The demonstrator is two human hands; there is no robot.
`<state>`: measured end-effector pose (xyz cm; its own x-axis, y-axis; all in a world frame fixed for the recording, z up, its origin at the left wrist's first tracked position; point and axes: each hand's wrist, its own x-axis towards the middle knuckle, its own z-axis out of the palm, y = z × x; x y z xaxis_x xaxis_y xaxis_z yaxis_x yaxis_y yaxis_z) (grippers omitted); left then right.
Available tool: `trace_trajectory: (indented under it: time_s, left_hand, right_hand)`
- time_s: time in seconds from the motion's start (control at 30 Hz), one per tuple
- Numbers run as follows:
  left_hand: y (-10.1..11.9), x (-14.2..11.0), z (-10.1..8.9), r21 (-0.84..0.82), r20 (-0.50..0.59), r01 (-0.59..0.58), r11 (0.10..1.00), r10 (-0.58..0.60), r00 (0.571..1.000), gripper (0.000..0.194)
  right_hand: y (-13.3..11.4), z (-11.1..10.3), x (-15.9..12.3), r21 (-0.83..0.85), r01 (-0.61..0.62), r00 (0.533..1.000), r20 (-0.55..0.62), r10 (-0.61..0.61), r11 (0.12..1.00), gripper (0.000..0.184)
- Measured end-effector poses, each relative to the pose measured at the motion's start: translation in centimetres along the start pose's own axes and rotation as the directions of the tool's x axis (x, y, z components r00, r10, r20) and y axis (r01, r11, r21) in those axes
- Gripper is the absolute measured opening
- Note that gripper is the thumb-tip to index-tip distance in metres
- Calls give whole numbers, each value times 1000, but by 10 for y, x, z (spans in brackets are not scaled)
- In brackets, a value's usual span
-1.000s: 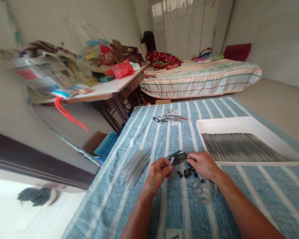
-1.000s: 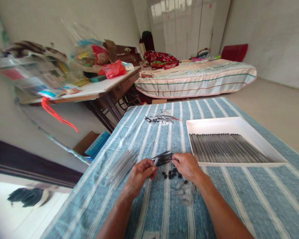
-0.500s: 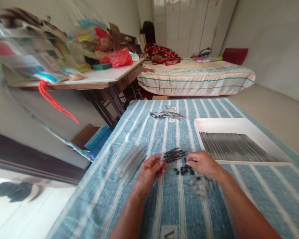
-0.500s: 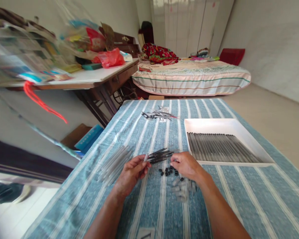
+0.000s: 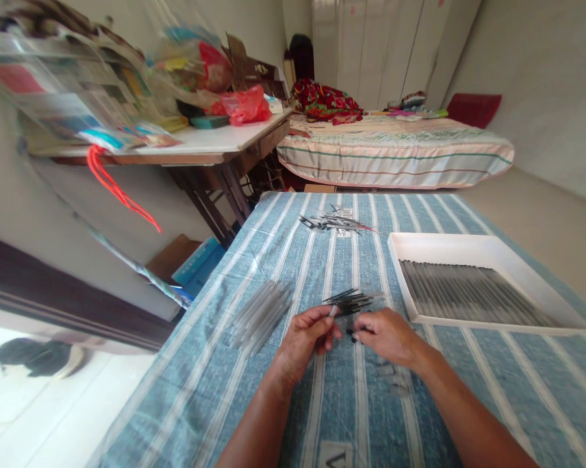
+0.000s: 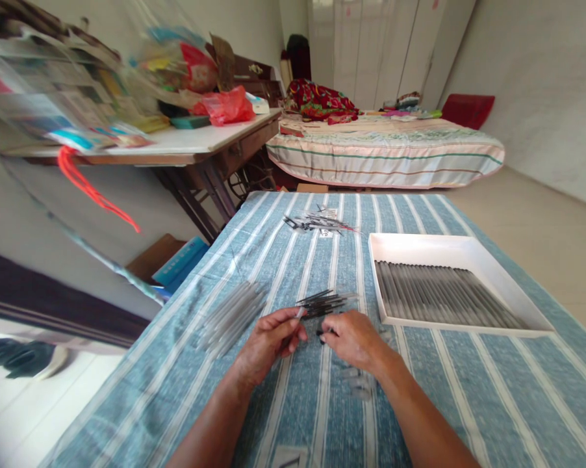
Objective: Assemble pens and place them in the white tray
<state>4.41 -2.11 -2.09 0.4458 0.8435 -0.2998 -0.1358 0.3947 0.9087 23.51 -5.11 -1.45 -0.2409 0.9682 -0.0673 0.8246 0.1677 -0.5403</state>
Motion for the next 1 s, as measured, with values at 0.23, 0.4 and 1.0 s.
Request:
trace_trajectory:
  time_s: [0.23,0.4,1.0]
  left_hand:
    - [-1,0,-1,14,31,-18,1000,18,999,26]
    - [-1,0,-2,24,3,-29,999,29,1000,27]
    - [-3,1,-2,28,-33,-12,1000,13,999,26]
  right_hand:
    - [-13,15,3,-264,-20,999,-40,10,964,22]
    - [-3,7,3,-240,-64,997,-66,49,969,22]
    - [-10,12,14,-494,-74,997,-37,64,866,27]
